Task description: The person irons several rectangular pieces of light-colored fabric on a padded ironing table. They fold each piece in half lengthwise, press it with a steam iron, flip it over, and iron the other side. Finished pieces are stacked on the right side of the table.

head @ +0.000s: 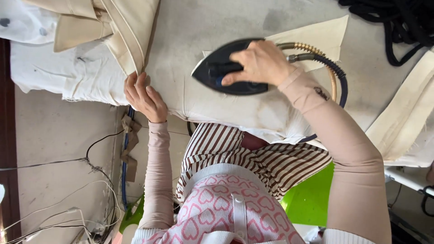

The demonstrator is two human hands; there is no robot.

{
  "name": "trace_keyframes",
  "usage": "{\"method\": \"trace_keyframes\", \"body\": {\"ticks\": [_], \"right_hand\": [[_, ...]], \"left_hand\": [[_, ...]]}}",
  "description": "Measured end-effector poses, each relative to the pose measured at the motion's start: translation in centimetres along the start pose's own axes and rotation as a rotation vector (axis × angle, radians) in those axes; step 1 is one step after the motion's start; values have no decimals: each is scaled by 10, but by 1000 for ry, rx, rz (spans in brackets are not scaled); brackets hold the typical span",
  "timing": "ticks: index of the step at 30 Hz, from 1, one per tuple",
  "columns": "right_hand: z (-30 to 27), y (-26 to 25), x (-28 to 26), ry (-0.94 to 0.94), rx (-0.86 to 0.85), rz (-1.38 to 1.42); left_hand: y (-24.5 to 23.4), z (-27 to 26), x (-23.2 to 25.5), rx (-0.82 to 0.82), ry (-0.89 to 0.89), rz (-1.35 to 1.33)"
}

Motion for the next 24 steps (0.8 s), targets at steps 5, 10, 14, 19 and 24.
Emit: {"method": "trace_keyframes", "body": {"ticks": [5, 10, 14, 19, 24], "right_hand": [[-16, -8, 21, 78, 60, -51], [-45, -3, 34, 107, 15, -78], [-69, -11, 75, 562, 188, -135], [-128, -20, 134, 828, 331, -84], [-208, -14, 218, 1007, 501, -209]], "left_hand": [[-1, -2, 4, -29, 31, 112], [2, 1, 7, -20, 74, 143], [-2, 0, 9, -34, 69, 130], [7, -5, -1, -11, 101, 126], [4, -1, 7, 21, 129, 103]]}}
Point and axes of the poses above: each hand's wrist, its own z-axis towards the middle knuckle, its own y-axis out of the palm, x = y × z, the point moved 2 cm from there along z, towards the middle knuckle, and after that the axes turned 10 degrees about x, right-handed, at the moved point
